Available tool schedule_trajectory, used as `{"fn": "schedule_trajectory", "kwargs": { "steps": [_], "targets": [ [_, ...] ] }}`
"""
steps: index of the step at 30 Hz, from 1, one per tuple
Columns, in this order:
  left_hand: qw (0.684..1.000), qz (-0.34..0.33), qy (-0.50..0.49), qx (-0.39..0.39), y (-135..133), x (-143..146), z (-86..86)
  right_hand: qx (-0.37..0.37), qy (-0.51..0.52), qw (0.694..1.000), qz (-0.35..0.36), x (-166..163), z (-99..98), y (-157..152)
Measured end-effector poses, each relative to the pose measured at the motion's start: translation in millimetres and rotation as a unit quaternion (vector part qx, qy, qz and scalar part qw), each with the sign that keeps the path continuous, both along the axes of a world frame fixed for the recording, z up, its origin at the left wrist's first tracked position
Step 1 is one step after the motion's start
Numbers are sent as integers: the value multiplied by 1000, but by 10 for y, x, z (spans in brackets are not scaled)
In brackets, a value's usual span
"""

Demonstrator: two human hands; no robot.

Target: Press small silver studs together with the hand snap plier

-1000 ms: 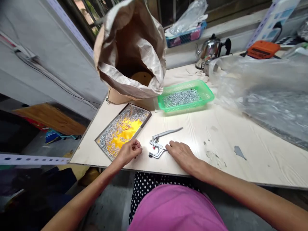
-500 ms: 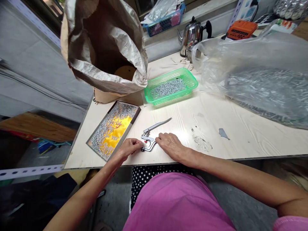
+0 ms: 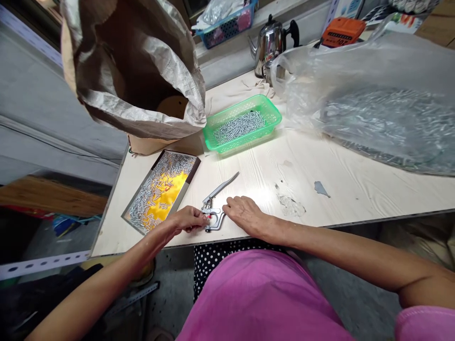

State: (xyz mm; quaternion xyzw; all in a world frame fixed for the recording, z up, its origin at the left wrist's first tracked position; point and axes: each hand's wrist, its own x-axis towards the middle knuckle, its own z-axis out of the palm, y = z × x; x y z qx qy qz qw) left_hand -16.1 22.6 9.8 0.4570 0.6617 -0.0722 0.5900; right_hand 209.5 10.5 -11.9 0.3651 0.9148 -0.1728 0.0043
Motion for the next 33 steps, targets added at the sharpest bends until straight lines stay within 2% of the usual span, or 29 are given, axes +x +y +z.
{"fn": "schedule_trajectory", "kwargs": {
  "steps": [4, 8, 13, 17, 22, 27, 33],
  "targets": [
    [999, 42, -12, -24, -156, 11, -15, -17, 44, 999, 13, 44, 41, -69],
    [996, 69, -19, -52, -286, 23, -52, -9, 55, 998, 25, 47, -2, -123],
    [991, 111, -22, -71, -324, 52, -72, 6, 35, 999, 40, 33, -78, -139],
    [987, 133, -25, -88, -328, 72, -52, 20, 34, 998, 53, 91, -61, -53],
    [986, 144, -42, -78, -363, 71, -37, 104, 34, 994, 13, 184, -34, 219],
    [987, 141, -43, -70, -377, 64, -48, 93, 3, 995, 31, 182, -85, 386],
    [988, 131, -24, -77, -378, 56, -57, 98, -3, 995, 35, 156, -43, 352]
  ]
}}
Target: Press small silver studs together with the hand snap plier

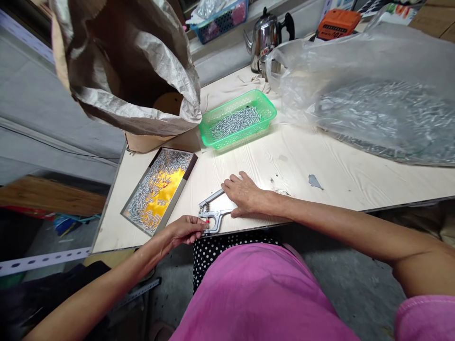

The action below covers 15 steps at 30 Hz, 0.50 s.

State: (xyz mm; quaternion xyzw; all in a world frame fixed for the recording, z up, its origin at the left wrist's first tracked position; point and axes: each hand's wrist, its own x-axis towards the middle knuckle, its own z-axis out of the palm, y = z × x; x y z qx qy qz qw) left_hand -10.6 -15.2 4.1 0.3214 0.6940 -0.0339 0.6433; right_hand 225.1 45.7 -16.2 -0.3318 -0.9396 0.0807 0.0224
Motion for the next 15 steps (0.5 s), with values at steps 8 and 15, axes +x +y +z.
{"fn": "schedule_trajectory", "kwargs": {
  "steps": [8, 15],
  "targets": [
    [819, -290, 248, 429, -97, 236, 165, -15, -10, 1000, -16, -10, 87, -116],
    [710, -452, 189, 506, 219, 490, -80, -40, -10, 998, -37, 89, 77, -75]
  ]
}}
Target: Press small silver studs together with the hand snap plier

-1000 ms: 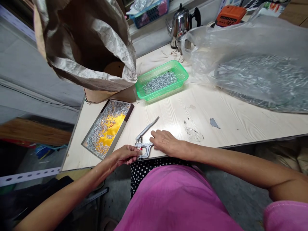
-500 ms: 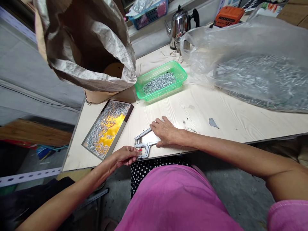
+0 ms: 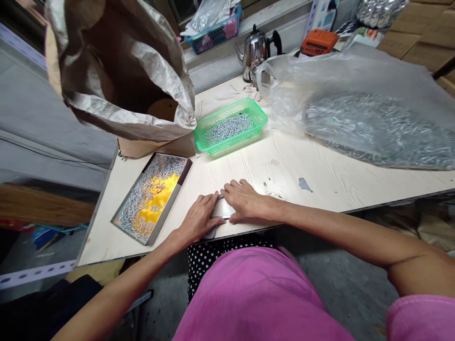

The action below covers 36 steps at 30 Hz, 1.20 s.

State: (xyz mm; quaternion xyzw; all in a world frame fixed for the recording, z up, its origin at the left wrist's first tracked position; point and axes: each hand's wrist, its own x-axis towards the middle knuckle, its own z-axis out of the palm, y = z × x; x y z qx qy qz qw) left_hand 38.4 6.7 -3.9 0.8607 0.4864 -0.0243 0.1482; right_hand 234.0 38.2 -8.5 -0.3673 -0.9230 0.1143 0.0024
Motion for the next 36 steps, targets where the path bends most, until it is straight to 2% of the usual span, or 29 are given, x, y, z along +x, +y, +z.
{"fn": "schedule_trajectory", "kwargs": {
  "steps": [3, 8, 14, 18, 22, 25, 28, 32, 36],
  "targets": [
    [999, -26, 20, -8, 70, 17, -13, -15, -3, 1000, -12, 83, 11, 22],
    [997, -67, 37, -14, 79, 71, 31, -29, -8, 1000, 10, 67, 48, -100],
    [997, -69, 41, -18, 33, 104, -25, -27, 14, 999, 23, 17, -57, -345],
    [997, -63, 45, -21, 33, 102, -18, -28, 8, 999, 21, 13, -81, -372],
    [999, -23, 38, 17, -26, 88, -10, 9, 19, 1000, 0, 68, -44, -231],
    [997, 25, 11, 69, -229, 113, -89, 6, 46, 999, -2, 128, -52, -66],
    [994, 2, -38, 102, -521, 185, -214, 11, 37, 999, -32, 127, -116, 111],
    [993, -33, -96, 67, -767, 267, -313, 13, 38, 999, -33, 27, -152, 366],
    [991, -27, -129, 36, -769, 272, -306, 44, 11, 998, -44, -184, -24, 435]
  ]
}}
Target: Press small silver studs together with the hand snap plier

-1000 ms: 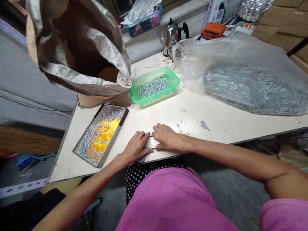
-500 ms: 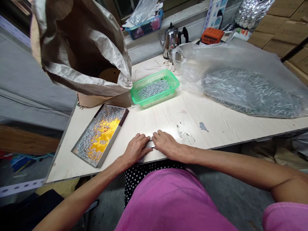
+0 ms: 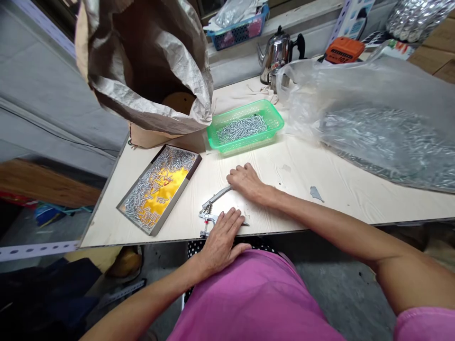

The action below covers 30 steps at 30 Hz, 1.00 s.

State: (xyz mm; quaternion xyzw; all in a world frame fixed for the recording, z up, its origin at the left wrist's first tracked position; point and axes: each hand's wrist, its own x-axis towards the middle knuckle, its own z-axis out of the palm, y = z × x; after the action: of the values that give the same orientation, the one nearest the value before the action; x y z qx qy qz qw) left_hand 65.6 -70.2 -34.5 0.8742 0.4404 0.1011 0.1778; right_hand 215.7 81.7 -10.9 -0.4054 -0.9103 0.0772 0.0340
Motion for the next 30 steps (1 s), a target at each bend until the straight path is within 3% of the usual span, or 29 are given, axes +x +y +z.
{"fn": "schedule_trajectory", "kwargs": {
  "steps": [3, 5, 7, 13, 16, 19, 21, 23, 26, 28, 30],
  "targets": [
    [1000, 4, -22, -16, 11, -6, -5, 28, 6, 993, 118, -255, 113, -185],
    [999, 17, -30, -31, -14, -10, -34, 26, 28, 969, 243, -439, 136, -346],
    [998, 30, -29, -46, -58, -16, -73, 30, 37, 944, 326, -602, 99, -469],
    [996, 45, 16, -70, -158, -19, -105, 56, 75, 913, 398, -969, -126, -545],
    [1000, 1, -1, -26, -110, -78, -32, 23, 165, 923, 347, -1073, -57, -458],
    [994, -26, -49, 91, 106, -360, 101, 34, 289, 927, 237, -989, 216, -155],
    [981, 52, -43, 184, 355, -696, 211, 85, 340, 923, 160, -797, 448, 185],
    [956, 186, 11, 227, 656, -1091, 314, 150, 342, 925, 61, -536, 640, 583],
    [921, 338, 74, 177, 1101, -1615, 393, 221, 290, 929, -63, -173, 760, 1104],
    [914, 379, 91, 115, 1337, -1833, 382, 250, 258, 927, -107, -39, 732, 1266],
    [919, 381, 79, 62, 1505, -1941, 338, 240, 242, 934, -103, -1, 650, 1203]
  ]
}}
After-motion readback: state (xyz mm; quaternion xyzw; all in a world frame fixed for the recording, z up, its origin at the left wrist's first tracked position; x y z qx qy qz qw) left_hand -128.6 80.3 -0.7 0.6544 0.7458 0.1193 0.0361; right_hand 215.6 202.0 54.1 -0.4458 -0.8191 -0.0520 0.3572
